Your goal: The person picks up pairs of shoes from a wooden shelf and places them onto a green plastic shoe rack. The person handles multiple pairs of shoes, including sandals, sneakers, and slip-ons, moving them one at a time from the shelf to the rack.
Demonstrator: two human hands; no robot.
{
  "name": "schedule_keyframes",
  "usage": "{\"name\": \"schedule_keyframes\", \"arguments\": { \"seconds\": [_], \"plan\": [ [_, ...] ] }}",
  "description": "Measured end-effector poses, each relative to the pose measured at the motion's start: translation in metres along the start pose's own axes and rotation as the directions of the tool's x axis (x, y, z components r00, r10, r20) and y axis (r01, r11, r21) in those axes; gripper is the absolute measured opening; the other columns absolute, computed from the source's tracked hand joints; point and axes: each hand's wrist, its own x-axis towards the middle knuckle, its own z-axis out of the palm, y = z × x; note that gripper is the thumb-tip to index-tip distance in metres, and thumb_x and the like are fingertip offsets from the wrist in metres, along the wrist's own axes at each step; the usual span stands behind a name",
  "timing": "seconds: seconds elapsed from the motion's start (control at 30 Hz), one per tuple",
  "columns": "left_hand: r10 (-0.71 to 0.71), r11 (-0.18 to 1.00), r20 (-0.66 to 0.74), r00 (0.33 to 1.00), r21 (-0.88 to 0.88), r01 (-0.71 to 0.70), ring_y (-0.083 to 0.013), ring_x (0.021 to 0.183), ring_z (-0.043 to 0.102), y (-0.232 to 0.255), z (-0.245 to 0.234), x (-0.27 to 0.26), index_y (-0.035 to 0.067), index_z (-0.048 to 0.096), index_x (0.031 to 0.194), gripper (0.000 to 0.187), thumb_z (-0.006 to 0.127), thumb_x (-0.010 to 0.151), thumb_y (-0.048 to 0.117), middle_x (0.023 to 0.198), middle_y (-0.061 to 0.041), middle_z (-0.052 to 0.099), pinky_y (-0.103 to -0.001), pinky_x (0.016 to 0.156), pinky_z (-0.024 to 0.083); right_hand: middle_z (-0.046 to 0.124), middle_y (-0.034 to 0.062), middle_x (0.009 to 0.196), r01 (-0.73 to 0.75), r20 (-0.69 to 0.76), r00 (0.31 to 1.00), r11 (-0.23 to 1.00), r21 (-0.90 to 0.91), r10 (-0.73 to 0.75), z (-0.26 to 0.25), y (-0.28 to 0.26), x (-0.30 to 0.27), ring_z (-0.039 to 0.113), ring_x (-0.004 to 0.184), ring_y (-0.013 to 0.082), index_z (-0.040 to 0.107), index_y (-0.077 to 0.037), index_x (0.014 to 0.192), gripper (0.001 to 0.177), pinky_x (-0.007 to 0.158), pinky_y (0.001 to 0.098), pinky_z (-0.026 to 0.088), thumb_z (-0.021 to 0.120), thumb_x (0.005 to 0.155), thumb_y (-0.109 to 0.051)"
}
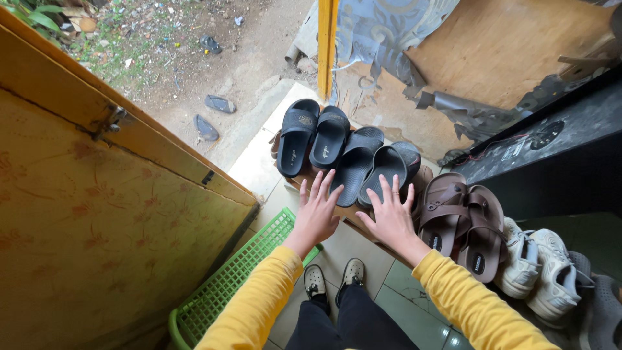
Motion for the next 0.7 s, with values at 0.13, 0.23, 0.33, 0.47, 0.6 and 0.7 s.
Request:
{"name": "schedule_keyframes", "arguments": {
  "seconds": [0.13, 0.23, 0.33, 0.47, 0.6, 0.7],
  "plan": [
    [-0.007, 0.999, -0.012, 1.000, -0.032, 0.007, -0.0354, 0.155, 0.013, -0.001, -0.002, -0.010, 0.016, 0.042, 0.150, 0.086, 0.080, 0.074, 0.028, 0.166, -0.012, 0.021, -0.063, 0.121, 0.007, 0.035, 0.0229, 0.158, 0.042, -0.051, 0.998, 0.995, 0.092, -0.037, -0.010, -0.012, -0.007, 0.022, 0.151, 0.0473, 0.060, -0.011, 0.136, 0.064, 0.115, 0.0730, 0.009, 0.061, 0.090, -0.055],
    [-0.035, 0.998, -0.022, 0.999, -0.050, 0.034, -0.0356, 0.156, 0.013, 0.000, 0.000, -0.023, 0.018, 0.041, 0.152, 0.087, 0.079, 0.075, 0.029, 0.166, -0.011, 0.022, -0.064, 0.121, 0.008, 0.034, 0.0238, 0.158, 0.044, -0.049, 0.998, 0.990, 0.135, -0.038, -0.016, -0.025, -0.014, 0.021, 0.151, 0.0478, 0.059, -0.012, 0.138, 0.062, 0.114, 0.0737, 0.008, 0.060, 0.092, -0.053],
    [-0.068, 0.996, -0.019, 0.997, -0.066, 0.067, -0.0361, 0.156, 0.013, 0.001, 0.004, -0.037, 0.018, 0.039, 0.153, 0.087, 0.078, 0.075, 0.030, 0.166, -0.012, 0.021, -0.064, 0.122, 0.008, 0.033, 0.0241, 0.158, 0.052, -0.044, 0.998, 0.986, 0.159, -0.045, -0.019, -0.037, -0.022, 0.021, 0.151, 0.0487, 0.059, -0.013, 0.140, 0.060, 0.114, 0.0741, 0.009, 0.059, 0.094, -0.052],
    [-0.102, 0.991, 0.008, 0.995, -0.087, 0.102, -0.0367, 0.155, 0.013, 0.000, 0.008, -0.054, 0.019, 0.038, 0.154, 0.088, 0.078, 0.076, 0.030, 0.166, -0.013, 0.021, -0.065, 0.121, 0.008, 0.033, 0.0242, 0.159, 0.062, -0.036, 0.998, 0.982, 0.180, -0.056, -0.020, -0.049, -0.033, 0.020, 0.151, 0.0494, 0.058, -0.013, 0.141, 0.059, 0.113, 0.0751, 0.008, 0.059, 0.096, -0.050],
    [-0.127, 0.987, 0.013, 0.992, -0.101, 0.128, -0.0379, 0.155, 0.013, 0.001, 0.012, -0.068, 0.019, 0.037, 0.154, 0.089, 0.078, 0.076, 0.031, 0.166, -0.014, 0.021, -0.065, 0.121, 0.008, 0.033, 0.0239, 0.159, 0.061, -0.030, 0.998, 0.980, 0.189, -0.057, -0.018, -0.057, -0.042, 0.019, 0.152, 0.0495, 0.058, -0.013, 0.141, 0.058, 0.112, 0.0766, 0.007, 0.059, 0.096, -0.049],
    [-0.144, 0.985, 0.022, 0.989, -0.090, 0.146, -0.0375, 0.155, 0.013, 0.007, 0.015, -0.077, 0.020, 0.035, 0.155, 0.091, 0.078, 0.076, 0.031, 0.165, -0.014, 0.021, -0.065, 0.121, 0.008, 0.032, 0.0246, 0.161, 0.082, -0.043, 0.996, 0.979, 0.185, -0.075, -0.018, -0.061, -0.048, 0.018, 0.153, 0.0497, 0.058, -0.012, 0.141, 0.058, 0.112, 0.0769, 0.007, 0.059, 0.097, -0.049]
  ]
}}
